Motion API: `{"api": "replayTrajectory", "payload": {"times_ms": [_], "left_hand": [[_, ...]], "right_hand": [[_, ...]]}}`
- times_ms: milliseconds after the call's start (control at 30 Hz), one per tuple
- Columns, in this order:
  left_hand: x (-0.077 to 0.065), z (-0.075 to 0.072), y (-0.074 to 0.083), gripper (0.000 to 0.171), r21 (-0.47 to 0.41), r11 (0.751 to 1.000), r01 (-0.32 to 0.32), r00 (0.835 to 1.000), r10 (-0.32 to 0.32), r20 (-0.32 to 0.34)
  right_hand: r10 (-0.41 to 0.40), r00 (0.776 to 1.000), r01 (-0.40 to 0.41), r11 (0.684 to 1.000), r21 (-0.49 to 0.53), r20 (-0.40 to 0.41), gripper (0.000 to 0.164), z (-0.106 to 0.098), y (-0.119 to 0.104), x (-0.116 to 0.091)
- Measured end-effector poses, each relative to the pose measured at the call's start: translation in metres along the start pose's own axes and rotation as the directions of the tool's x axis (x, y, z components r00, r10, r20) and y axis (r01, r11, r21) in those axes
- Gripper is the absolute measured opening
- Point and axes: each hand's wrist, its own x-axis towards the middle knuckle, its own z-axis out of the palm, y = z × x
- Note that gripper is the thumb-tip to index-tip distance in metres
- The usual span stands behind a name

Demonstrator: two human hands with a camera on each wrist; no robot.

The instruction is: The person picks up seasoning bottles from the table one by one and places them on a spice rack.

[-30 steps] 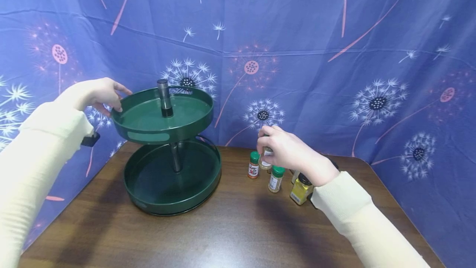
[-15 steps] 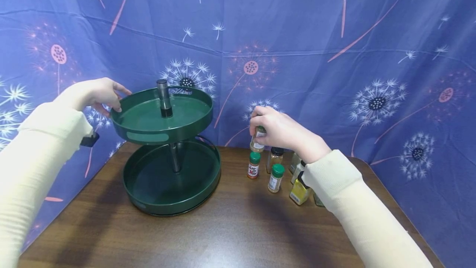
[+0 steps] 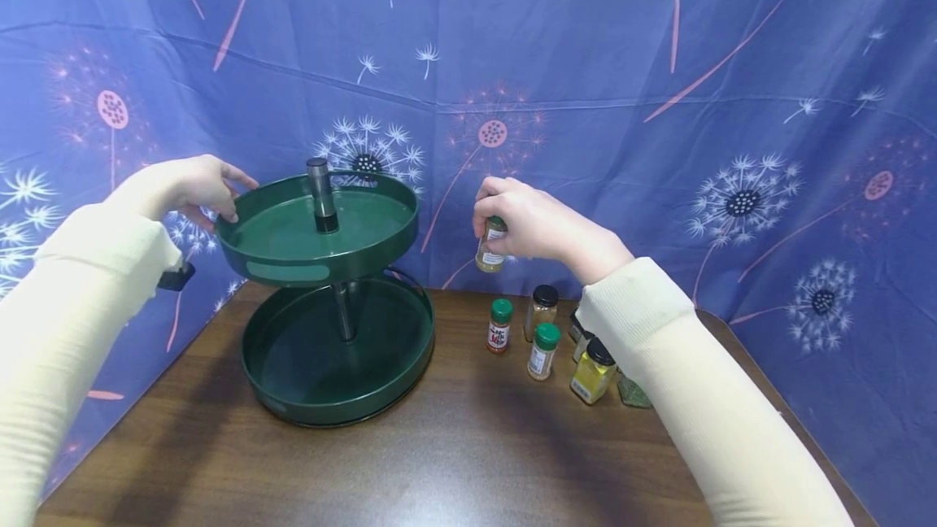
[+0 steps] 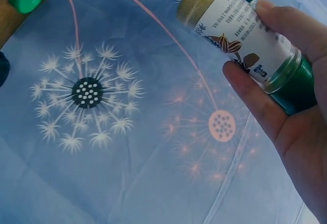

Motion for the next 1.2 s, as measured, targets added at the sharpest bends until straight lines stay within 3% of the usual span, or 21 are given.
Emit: {"api": "replayTrajectory", "payload": {"times_ms": [300,700,1200], "left_hand": [[0.001,0.002,0.002,0.064,-0.007,1.0,-0.014,1.0,0.014,-0.001],[0.002,0.003,0.006,0.063,0.006,1.0,-0.016,1.0,0.016,-0.014],[-0.001,0.001,0.001,0.062,-0.01,1.0,-0.012,1.0,0.012,0.0]], "right_hand": [[0.007,1.0,-0.007,1.0,-0.015,-0.022,0.014,-0.01,-0.002,0.023],[-0.046,0.997,0.047,0.999,0.008,-0.062,0.011,-0.021,-0.014,0.062],[-0.017,1.0,0.018,0.999,0.031,-0.013,0.009,-0.021,-0.028,0.112]]}}
